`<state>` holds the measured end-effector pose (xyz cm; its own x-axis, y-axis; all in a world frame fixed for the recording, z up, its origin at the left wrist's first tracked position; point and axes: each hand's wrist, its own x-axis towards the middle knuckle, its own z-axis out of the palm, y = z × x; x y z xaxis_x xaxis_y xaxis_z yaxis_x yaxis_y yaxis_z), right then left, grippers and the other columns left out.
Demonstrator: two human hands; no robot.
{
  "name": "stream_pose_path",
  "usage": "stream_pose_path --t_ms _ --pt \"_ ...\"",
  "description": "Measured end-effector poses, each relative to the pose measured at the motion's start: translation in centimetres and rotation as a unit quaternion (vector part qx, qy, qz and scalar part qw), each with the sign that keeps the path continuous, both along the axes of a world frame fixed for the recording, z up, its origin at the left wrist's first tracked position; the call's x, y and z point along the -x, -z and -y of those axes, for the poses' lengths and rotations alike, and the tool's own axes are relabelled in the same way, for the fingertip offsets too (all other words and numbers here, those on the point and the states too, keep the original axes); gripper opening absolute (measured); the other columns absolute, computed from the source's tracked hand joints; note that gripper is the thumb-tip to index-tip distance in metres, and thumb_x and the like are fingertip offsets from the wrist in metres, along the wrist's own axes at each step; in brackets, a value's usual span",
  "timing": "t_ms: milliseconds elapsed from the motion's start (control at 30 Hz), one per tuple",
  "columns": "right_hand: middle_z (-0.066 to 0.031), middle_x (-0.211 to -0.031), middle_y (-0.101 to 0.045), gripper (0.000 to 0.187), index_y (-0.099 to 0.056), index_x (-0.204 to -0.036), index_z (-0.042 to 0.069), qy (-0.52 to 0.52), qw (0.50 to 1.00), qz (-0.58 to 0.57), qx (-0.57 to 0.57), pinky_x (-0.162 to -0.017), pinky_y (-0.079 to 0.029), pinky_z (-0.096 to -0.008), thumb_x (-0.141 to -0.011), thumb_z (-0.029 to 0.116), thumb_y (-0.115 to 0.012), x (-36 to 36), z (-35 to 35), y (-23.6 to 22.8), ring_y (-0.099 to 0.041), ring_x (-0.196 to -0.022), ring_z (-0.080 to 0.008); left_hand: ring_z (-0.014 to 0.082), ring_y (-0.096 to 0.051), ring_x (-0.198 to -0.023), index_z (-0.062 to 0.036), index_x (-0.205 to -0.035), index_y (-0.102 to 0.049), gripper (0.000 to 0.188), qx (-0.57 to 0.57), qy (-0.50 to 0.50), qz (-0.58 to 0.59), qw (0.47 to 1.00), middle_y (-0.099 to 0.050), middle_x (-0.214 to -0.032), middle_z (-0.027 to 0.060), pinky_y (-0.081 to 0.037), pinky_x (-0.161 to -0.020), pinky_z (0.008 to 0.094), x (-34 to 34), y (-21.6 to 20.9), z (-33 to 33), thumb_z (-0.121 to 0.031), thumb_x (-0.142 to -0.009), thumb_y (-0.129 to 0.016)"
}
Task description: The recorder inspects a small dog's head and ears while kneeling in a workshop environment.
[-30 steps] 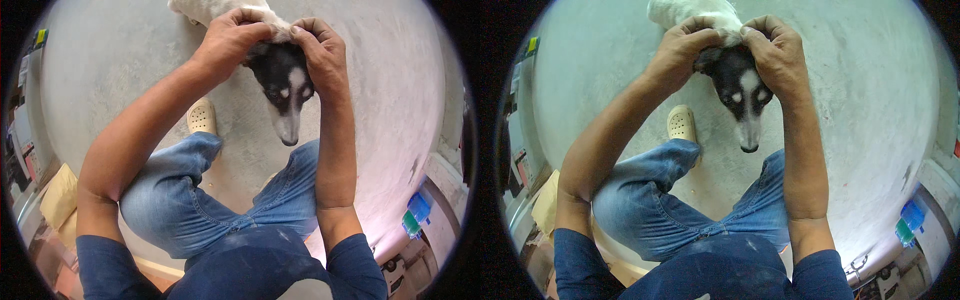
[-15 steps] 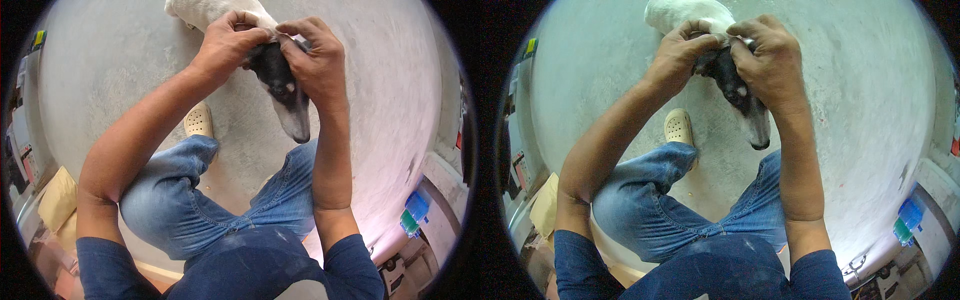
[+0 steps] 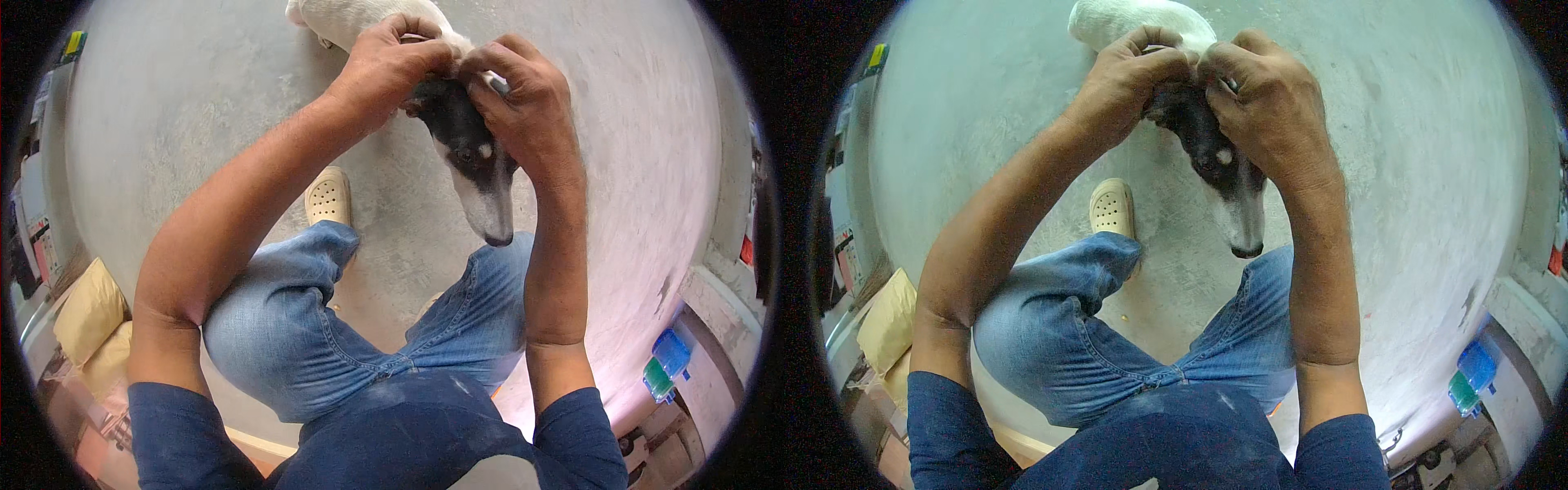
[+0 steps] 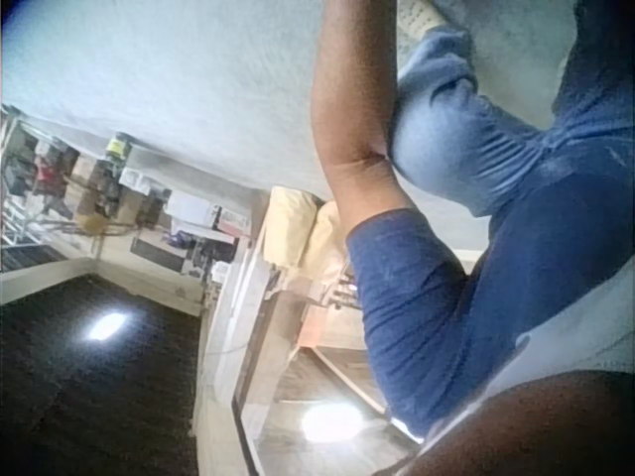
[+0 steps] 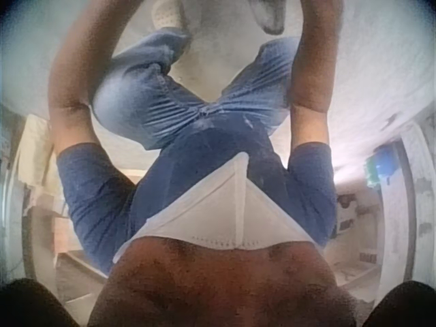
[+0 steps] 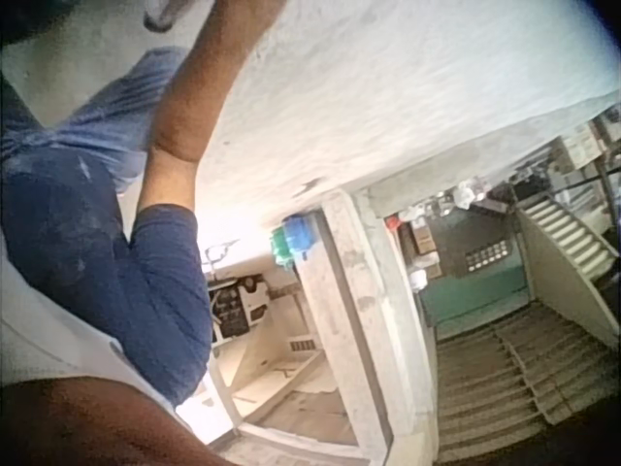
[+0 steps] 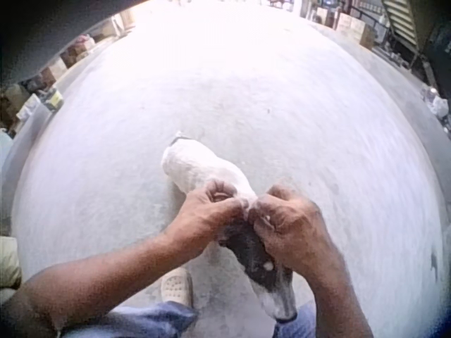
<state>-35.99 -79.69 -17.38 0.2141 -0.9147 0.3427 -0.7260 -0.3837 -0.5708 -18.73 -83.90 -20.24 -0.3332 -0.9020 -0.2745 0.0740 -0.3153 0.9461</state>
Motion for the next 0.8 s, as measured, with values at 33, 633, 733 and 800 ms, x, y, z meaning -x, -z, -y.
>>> stream_pose_path --t_ms 33,633,733,800 --pt "-0.0107 -0.085 -0.063 0.01 -0.066 -0.085 0.006 -0.001 1.0 0.0 0.001 -0.068 -0.05 -0.0383 -0.075 0.01 -0.065 -0.1 -0.1 0.1 -0.063 -0.076 -0.0287 0.0129 -0.063 -0.079 -0.001 -0.107 -0.053 0.029 -0.003 0.0 -0.016 1.0 -0.063 -0.092 0.009 -0.053 -0.069 0.0244 0.0 0.1 -0.1 -0.012 -0.084 -0.066" --pt "-0.0092 -0.081 -0.064 0.014 -0.069 -0.086 0.008 0.028 0.991 0.129 0.018 -0.064 -0.051 -0.0341 -0.074 0.005 -0.064 -0.8 -0.6 1.2 -0.064 -0.071 -0.0224 0.0133 -0.062 -0.086 0.0002 -0.103 -0.057 0.034 -0.014 0.005 -0.039 0.999 -0.061 -0.094 0.0082 -0.052 -0.072 0.0245 -0.6 0.3 -0.3 -0.017 -0.078 -0.073" --pt "-0.0098 -0.082 -0.064 0.011 -0.068 -0.084 0.007 0.031 0.994 0.109 0.008 -0.064 -0.051 -0.0345 -0.074 0.005 -0.064 -0.8 -0.7 1.0 -0.064 -0.07 -0.0228 0.0127 -0.063 -0.08 -0.004 -0.103 -0.055 0.023 0.001 0.014 -0.035 0.999 -0.063 -0.091 0.0076 -0.054 -0.065 0.0246 -0.5 0.3 -0.3 -0.012 -0.084 -0.066" --pt "-0.0108 -0.082 -0.065 0.009 -0.067 -0.081 0.005 0.032 0.996 0.083 0.001 -0.065 -0.051 -0.0344 -0.073 0.005 -0.065 -0.7 -0.8 1.2 -0.064 -0.069 -0.0238 0.0128 -0.063 -0.08 -0.0039 -0.102 -0.055 0.023 -0.005 0.019 -0.034 0.999 -0.063 -0.091 0.0074 -0.054 -0.066 0.0252 -0.5 0.2 -0.3 -0.012 -0.084 -0.066"
